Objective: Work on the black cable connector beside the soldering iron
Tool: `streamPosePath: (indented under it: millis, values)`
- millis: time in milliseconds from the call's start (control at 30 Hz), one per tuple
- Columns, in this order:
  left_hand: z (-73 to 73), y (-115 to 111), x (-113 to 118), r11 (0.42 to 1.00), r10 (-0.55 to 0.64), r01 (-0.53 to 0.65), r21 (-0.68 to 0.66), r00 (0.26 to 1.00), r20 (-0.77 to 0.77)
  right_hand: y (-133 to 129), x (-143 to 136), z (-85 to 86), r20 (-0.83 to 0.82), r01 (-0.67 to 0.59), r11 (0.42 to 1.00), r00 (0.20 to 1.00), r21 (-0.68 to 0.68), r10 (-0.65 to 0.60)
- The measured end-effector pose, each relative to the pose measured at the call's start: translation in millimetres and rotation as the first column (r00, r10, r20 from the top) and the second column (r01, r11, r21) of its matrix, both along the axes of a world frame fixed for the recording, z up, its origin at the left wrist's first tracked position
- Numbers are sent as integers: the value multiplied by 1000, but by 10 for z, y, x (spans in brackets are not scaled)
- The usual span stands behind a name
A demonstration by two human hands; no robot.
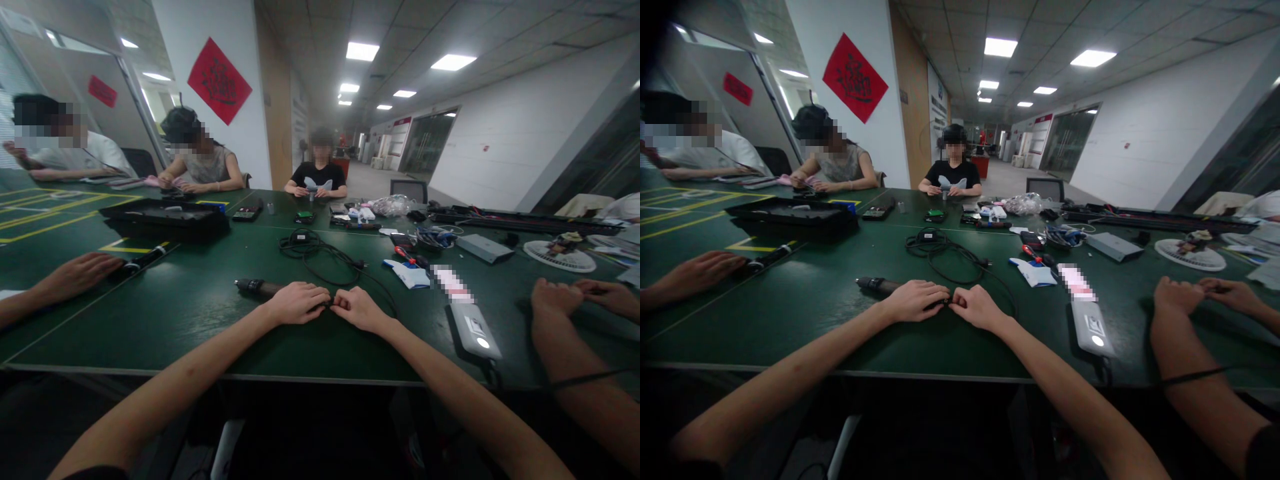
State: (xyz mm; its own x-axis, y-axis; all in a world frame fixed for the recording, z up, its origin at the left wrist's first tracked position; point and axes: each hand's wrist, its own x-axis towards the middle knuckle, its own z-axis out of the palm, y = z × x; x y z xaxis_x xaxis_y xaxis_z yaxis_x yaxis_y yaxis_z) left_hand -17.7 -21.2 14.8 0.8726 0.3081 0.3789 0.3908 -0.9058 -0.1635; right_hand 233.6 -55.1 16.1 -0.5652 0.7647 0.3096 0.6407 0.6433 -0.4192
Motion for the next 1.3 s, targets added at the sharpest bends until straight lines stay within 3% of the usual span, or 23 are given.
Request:
streamPosePath:
  millis: [200,367,600,1033,1300]
  values:
    - [5,0,4,999,44,-44,-10,999,3,-10,3,15,2,4,1000,1000,-5,-4]
    - [24,-7,-6,1000,-8,7,-19,1000,-24,-10,5,26,0,-11,1000,1000,-10,11]
    - [-3,12,13,998,62,-62,3,997,-41,-10,6,18,-5,-1,1000,1000,-10,1]
    - [-40,46,4,998,34,-33,48,999,-26,28,20,-38,-9,-13,1000,1000,-8,13]
    - [-1,6,-12,1000,22,-22,7,1000,-14,20,30,-19,-14,-18,1000,1000,-14,18]
